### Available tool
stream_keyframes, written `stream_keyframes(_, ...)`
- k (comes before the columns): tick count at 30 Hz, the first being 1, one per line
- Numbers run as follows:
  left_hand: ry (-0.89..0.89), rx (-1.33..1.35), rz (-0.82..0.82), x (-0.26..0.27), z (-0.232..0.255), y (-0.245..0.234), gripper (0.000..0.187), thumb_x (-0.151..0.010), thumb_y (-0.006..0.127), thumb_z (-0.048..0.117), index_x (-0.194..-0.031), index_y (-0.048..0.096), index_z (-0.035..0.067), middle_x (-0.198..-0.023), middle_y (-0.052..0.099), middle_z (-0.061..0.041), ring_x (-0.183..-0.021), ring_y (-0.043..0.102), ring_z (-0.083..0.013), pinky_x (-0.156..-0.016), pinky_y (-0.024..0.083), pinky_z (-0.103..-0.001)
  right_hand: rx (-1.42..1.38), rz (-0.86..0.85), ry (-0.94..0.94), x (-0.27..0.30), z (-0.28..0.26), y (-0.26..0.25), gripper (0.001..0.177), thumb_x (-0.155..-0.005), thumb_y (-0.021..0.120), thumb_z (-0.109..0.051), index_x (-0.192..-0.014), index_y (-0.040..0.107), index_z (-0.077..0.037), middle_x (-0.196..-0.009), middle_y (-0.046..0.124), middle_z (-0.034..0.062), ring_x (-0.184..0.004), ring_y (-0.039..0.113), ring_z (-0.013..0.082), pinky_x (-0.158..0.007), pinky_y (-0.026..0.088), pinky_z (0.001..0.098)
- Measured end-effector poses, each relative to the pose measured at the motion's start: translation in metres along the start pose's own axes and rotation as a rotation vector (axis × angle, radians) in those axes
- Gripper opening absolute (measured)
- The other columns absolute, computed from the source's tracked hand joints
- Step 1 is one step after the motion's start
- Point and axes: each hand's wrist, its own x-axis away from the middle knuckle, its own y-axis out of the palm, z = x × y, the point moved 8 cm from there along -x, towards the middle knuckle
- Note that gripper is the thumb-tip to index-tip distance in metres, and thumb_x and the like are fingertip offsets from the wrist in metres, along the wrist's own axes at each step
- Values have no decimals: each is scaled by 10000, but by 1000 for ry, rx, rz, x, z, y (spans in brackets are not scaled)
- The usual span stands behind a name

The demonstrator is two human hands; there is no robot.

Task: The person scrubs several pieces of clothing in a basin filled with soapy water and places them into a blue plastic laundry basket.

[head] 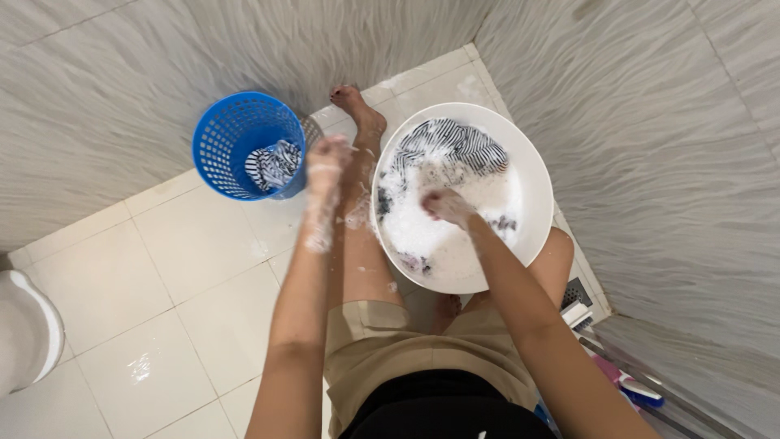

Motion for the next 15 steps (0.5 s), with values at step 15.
stream_keyframes(15,-344,-1093,-715,154,-183,134,303,-938,634,294,-1092,739,54,-927,746,-140,-783,682,-259,-754,544,-356,320,343,349,48,127,-1,301,-932,654,-272,-1114,669,-33,-976,722,92,-858,698,205,-775,595,369)
